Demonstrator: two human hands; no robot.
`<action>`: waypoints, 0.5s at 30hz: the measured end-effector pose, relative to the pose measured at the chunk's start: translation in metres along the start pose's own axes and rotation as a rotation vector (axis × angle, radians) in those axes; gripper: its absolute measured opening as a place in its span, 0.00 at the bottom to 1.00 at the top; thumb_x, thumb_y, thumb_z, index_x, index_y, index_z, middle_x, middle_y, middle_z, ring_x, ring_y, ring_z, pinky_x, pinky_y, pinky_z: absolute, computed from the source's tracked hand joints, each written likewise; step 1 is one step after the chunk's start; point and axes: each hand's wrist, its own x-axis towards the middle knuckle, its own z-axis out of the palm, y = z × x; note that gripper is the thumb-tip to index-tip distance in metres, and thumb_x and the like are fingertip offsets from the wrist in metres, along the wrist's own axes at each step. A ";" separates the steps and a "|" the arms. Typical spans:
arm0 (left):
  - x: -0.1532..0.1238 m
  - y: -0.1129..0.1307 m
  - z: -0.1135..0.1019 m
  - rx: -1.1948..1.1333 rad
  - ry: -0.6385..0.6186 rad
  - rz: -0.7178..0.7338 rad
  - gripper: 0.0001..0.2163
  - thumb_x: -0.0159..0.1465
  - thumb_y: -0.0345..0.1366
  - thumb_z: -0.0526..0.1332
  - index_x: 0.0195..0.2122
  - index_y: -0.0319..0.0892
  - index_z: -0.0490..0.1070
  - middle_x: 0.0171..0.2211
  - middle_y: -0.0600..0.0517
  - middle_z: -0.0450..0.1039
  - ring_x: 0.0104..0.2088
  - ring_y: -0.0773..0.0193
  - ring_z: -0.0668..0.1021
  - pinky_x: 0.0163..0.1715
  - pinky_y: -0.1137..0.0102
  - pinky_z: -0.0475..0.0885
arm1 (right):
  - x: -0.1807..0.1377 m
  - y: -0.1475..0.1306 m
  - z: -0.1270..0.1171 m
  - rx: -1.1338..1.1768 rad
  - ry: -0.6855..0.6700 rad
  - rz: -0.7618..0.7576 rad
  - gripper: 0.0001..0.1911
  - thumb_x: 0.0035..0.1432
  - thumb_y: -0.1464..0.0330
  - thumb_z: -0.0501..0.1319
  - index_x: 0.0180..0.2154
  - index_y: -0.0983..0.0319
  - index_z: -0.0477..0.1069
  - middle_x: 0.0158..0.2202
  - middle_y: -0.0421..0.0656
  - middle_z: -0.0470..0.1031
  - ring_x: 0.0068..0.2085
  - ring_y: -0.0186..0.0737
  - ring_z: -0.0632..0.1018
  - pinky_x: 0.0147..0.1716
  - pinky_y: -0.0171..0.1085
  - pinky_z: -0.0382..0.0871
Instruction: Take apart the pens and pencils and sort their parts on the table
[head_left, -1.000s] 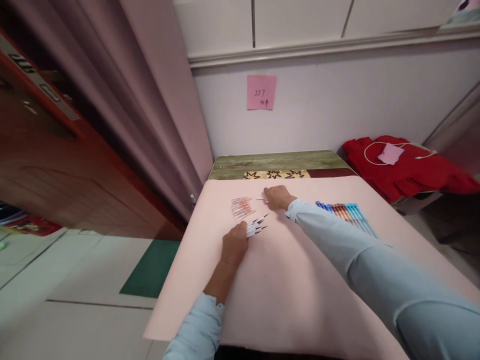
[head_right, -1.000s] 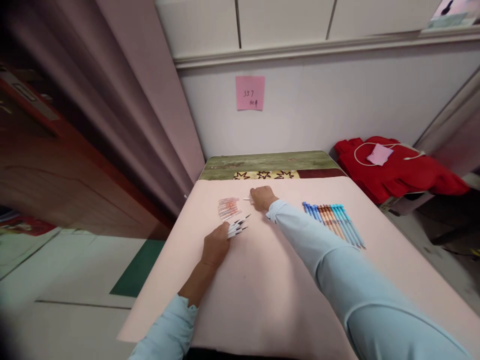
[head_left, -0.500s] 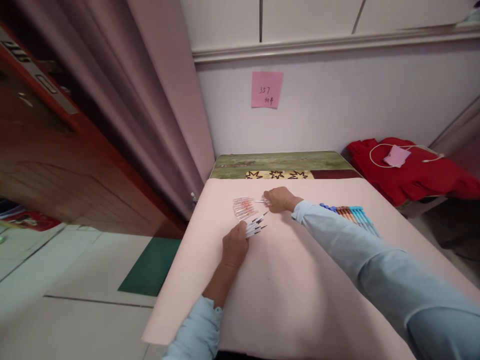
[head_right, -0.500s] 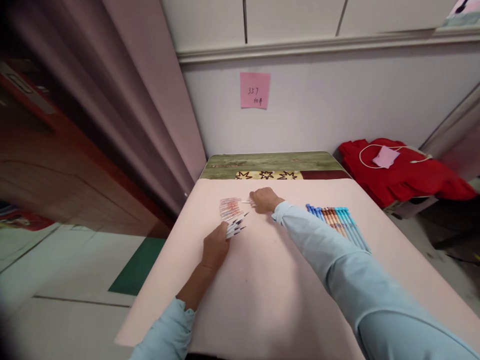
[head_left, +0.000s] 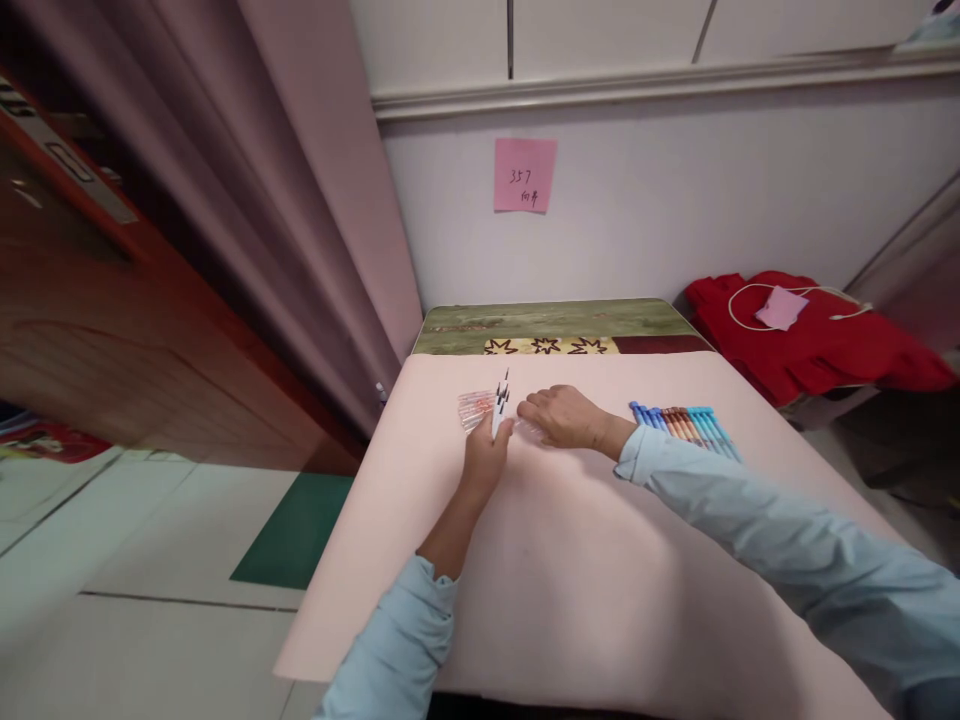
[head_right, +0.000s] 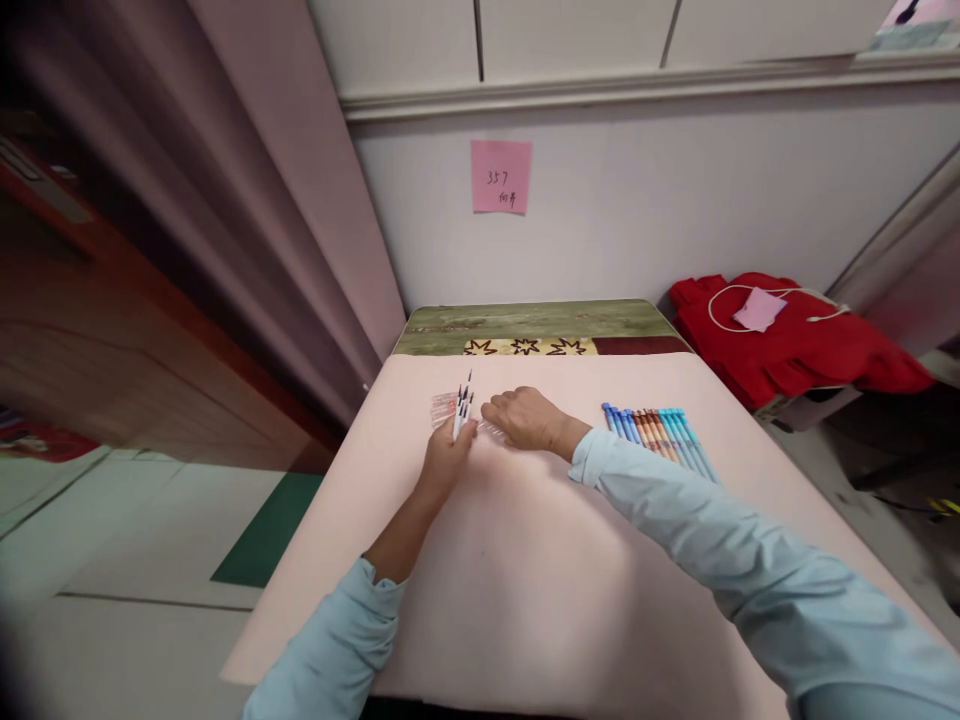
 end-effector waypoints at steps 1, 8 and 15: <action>-0.002 -0.004 -0.005 0.038 0.038 -0.003 0.13 0.67 0.41 0.54 0.43 0.40 0.73 0.37 0.47 0.79 0.39 0.60 0.79 0.40 0.69 0.71 | 0.000 0.003 0.003 -0.002 -0.008 0.020 0.18 0.60 0.64 0.59 0.50 0.64 0.67 0.46 0.55 0.76 0.43 0.49 0.77 0.39 0.40 0.62; -0.032 -0.037 -0.032 0.459 0.205 -0.072 0.10 0.68 0.42 0.53 0.32 0.45 0.63 0.24 0.54 0.70 0.26 0.62 0.72 0.29 0.71 0.63 | 0.020 0.026 0.022 0.007 -0.132 0.317 0.21 0.58 0.63 0.59 0.51 0.66 0.67 0.46 0.56 0.77 0.43 0.52 0.79 0.39 0.41 0.64; -0.039 -0.044 -0.029 0.338 0.254 0.000 0.13 0.69 0.44 0.51 0.28 0.46 0.57 0.22 0.57 0.65 0.23 0.66 0.69 0.26 0.73 0.60 | 0.048 0.035 0.036 0.060 -0.163 0.319 0.25 0.55 0.64 0.61 0.54 0.65 0.68 0.52 0.56 0.75 0.49 0.51 0.77 0.49 0.45 0.63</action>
